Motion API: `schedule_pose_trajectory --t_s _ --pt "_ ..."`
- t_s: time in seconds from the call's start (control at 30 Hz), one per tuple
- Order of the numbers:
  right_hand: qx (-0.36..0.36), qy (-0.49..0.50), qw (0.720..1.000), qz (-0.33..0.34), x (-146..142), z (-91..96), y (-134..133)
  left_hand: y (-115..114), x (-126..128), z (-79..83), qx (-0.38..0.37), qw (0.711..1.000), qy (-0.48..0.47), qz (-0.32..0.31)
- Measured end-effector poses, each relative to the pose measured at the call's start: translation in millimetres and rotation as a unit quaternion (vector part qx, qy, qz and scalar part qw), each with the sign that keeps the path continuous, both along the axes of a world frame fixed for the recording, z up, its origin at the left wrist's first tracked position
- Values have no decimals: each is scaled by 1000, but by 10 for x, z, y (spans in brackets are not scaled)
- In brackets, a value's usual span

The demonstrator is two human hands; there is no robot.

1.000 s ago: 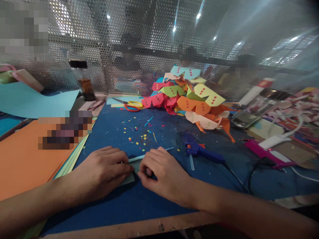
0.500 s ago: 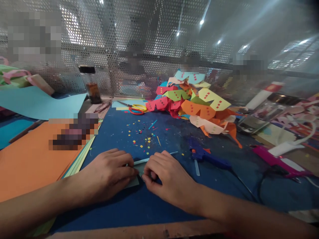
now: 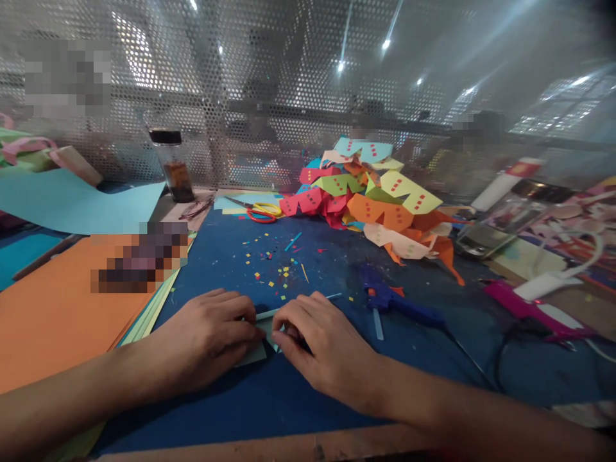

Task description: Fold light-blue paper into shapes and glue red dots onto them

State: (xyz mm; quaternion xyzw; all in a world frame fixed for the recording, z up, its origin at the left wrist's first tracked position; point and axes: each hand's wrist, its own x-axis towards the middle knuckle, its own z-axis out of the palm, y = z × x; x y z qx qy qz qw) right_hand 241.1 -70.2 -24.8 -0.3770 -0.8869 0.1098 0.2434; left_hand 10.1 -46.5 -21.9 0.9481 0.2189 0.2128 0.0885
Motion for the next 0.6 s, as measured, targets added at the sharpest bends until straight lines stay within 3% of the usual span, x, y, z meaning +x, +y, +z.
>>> schedule_pose_trajectory --t_s 0.17,0.6 --pt "35 -16 998 43 21 13 0 -1 -9 -4 -17 1000 2 0" --pt "125 -131 981 73 50 17 -7 20 -16 -52 -18 1000 -9 -2"
